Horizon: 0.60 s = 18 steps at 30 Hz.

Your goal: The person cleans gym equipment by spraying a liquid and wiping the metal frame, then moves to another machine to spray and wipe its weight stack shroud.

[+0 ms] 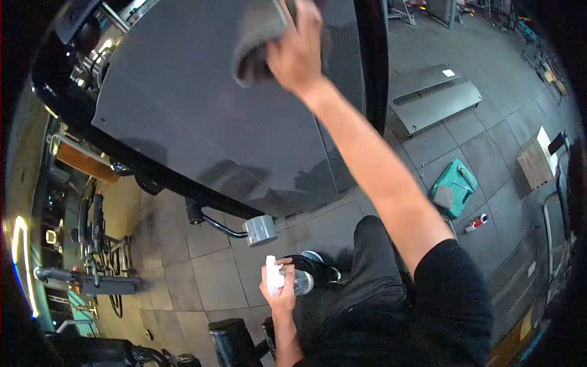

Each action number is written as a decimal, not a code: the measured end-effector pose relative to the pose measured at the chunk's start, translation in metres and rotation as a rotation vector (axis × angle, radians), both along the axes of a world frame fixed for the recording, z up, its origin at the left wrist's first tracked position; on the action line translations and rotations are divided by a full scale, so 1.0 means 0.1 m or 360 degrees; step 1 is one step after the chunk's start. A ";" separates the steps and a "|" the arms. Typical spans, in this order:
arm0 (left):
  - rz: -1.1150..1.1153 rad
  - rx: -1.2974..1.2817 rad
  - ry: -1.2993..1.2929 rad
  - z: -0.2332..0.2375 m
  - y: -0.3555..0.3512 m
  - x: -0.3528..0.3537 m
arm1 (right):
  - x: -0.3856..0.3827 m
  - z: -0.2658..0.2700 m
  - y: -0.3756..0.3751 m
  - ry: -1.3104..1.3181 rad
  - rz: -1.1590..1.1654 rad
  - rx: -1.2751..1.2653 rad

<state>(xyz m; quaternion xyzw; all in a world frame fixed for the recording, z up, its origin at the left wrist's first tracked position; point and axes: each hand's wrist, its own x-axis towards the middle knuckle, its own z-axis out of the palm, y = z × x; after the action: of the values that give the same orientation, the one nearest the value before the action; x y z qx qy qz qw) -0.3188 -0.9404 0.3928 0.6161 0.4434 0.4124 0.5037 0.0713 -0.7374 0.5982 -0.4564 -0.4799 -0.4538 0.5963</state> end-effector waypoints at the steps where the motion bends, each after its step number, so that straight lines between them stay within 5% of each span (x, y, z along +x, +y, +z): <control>1: 0.0003 -0.0021 -0.0091 -0.01 0.00 0.02 | 0.08 0.50 -0.07 -0.0058 0.0000 0.0049; 4: -0.0011 -0.0071 -0.0164 -0.10 -0.04 0.05 | 0.33 0.95 -0.11 -0.0199 -0.0040 0.0177; 6: -0.0018 -0.0070 -0.0168 -0.20 0.01 0.03 | 0.45 0.60 -0.18 -0.0245 -0.0236 0.0088; 11: -0.0059 -0.0095 0.0061 -0.35 0.05 -0.06 | 0.41 -1.74 -0.19 0.0346 -0.0412 -0.0252; 15: -0.0033 -0.0085 -0.0008 -0.26 0.05 0.00 | 0.02 -3.73 -0.50 0.0867 -0.0555 -0.1292; 16: -0.0039 -0.0084 0.0002 -0.24 0.03 0.00 | -0.13 -3.77 -0.58 0.1116 -0.0111 -0.0868; 18: -0.0034 -0.0066 -0.0083 -0.19 0.00 -0.04 | -0.09 -3.98 -0.39 0.1152 -0.0352 -0.1152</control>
<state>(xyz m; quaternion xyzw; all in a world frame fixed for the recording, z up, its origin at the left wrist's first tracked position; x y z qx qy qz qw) -0.3233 -0.9402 0.3736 0.5993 0.4318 0.4136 0.5323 0.0622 -0.7769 0.2006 -0.8087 -0.3182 -0.1323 0.4767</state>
